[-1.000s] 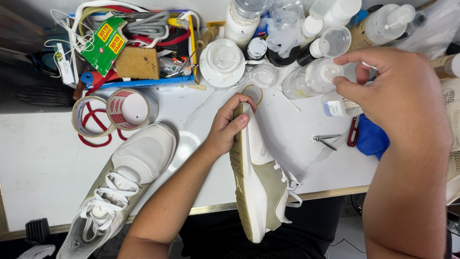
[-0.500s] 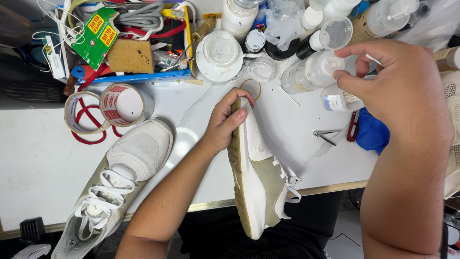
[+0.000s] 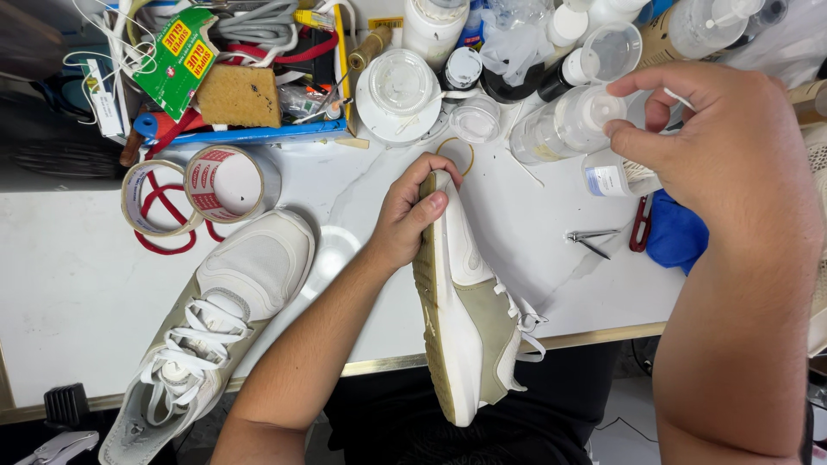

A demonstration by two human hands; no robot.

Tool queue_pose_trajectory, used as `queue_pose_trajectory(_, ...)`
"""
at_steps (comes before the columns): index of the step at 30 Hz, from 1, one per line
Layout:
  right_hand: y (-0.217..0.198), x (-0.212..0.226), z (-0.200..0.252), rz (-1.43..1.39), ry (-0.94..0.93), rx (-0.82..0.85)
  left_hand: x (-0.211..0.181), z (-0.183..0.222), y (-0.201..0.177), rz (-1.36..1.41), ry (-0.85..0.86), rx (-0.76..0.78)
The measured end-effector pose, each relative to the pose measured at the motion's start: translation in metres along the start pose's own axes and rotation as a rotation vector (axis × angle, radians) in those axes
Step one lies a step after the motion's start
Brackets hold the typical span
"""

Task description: The person cleans a white and tan shoe using a cotton swab dipped in a liquid solution, rubbing the swab along the seam between the upper and the sole to remove residue.

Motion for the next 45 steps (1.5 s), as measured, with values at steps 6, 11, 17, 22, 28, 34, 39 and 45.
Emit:
queue_pose_trajectory(6,-0.004,0.014,0.010,0.111,-0.385,-0.147,-0.006,0.000,0.000,-0.005,0.047,-0.012)
queue_pose_trajectory(11,-0.002,-0.011,0.019,0.099,-0.521,-0.186,-0.002,0.002,-0.002,-0.024,0.024,-0.022)
queue_pose_trajectory(17,-0.002,-0.038,0.078,-0.221,-0.372,-0.263,-0.004,0.002,-0.003,-0.067,0.031,-0.039)
queue_pose_trajectory(22,0.054,0.005,0.132,-0.519,-0.473,0.009,-0.012,0.006,-0.001,-0.123,0.050,-0.067)
queue_pose_trajectory(28,0.099,0.023,0.148,-0.627,-0.412,0.113,-0.019,0.014,0.001,-0.217,-0.030,-0.137)
queue_pose_trajectory(34,0.109,0.013,0.146,-0.658,-0.295,0.070,-0.022,0.017,0.001,-0.281,-0.048,-0.189)
queue_pose_trajectory(39,0.107,0.014,0.143,-0.685,-0.327,0.050,-0.016,0.019,0.002,-0.139,0.006,-0.129)
queue_pose_trajectory(45,0.117,0.014,0.154,-1.181,-0.301,0.317,0.001,0.011,0.002,0.241,-0.035,0.043)
Point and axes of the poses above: each hand's wrist, its own z-axis away from the middle knuckle, its own y-axis out of the palm, x = y × z, the point moved 8 cm from there along -z, towards the middle knuckle, and after that the axes turned 7 degrees about -x, right-handed, at the moved point
